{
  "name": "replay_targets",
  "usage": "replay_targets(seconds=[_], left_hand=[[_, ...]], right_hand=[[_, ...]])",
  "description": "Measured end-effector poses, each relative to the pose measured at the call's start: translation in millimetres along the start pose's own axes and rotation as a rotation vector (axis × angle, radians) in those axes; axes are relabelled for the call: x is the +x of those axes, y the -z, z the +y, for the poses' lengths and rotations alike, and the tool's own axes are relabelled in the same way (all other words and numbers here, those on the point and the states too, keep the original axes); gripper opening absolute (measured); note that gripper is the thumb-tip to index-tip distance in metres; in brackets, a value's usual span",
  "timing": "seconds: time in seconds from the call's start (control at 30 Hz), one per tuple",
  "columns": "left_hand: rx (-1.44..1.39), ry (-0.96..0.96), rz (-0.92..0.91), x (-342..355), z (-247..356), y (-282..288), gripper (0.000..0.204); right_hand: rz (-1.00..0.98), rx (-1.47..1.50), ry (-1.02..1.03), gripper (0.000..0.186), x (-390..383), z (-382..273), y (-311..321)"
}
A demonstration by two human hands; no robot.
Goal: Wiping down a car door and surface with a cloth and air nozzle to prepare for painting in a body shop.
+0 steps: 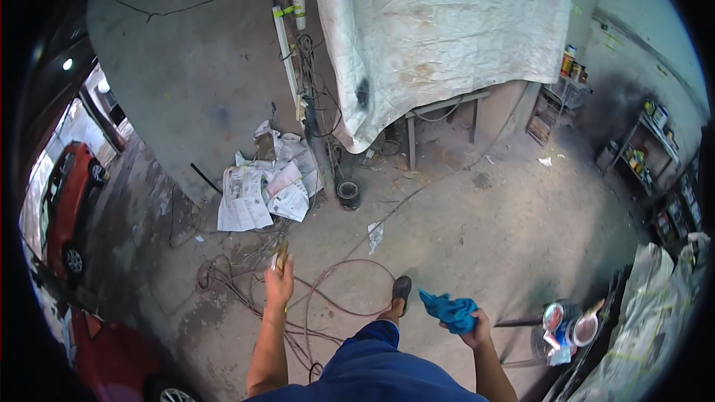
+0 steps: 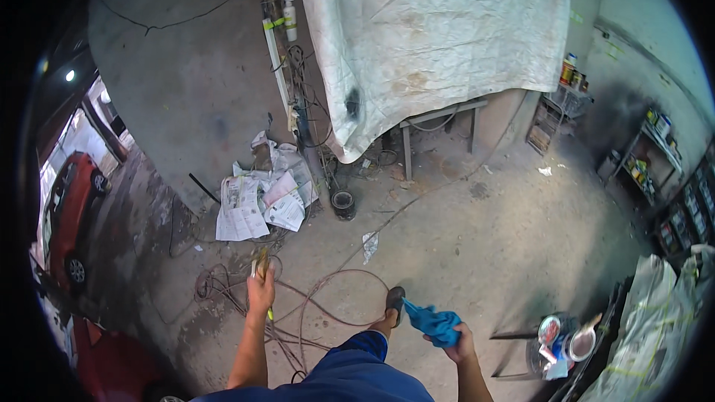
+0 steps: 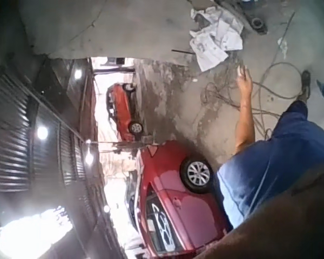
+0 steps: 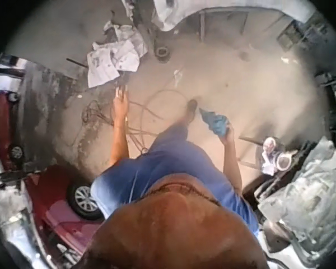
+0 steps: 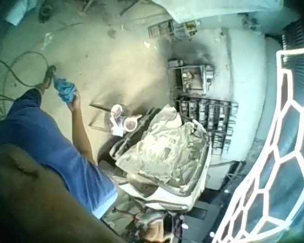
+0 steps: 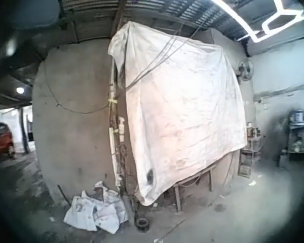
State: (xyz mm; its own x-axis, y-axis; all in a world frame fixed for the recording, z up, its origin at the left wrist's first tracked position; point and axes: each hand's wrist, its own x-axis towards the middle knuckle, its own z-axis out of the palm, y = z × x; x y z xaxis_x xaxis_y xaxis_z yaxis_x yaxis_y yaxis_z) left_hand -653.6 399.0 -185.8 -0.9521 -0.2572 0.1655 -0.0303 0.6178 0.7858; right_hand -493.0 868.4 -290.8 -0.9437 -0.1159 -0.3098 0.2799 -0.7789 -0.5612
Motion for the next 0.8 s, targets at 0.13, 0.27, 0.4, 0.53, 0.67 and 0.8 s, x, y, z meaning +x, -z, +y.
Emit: replay_targets(seconds=[0.13,0.27,0.4,0.53,0.67,0.8], left_hand=[[0.025,-0.303,-0.103,115,25,-71,0.032],[-0.15,-0.427,-0.294,220,70,-159,0.043],[-0.164,-0.489,-0.417,292,183,-284,0.048],[-0.128,-0.549,-0.642,341,294,-386,0.038],[-0.197,-0.447,-0.685,367,395,-470,0.028],[-0.093,-0.566,-0.611,393,461,-557,0.028]], right_hand=[[0.279,0.034,0.039,0.039,0,-61,91],[0.701,-0.162,-0.217,0.029,-18,-92,197],[0.944,-0.205,-0.188,0.029,-45,-129,196],[0.797,0.239,0.079,0.031,-45,-126,239],[0.831,0.443,0.396,0.048,23,-206,214],[0.835,0.425,0.454,0.048,65,-275,285]])
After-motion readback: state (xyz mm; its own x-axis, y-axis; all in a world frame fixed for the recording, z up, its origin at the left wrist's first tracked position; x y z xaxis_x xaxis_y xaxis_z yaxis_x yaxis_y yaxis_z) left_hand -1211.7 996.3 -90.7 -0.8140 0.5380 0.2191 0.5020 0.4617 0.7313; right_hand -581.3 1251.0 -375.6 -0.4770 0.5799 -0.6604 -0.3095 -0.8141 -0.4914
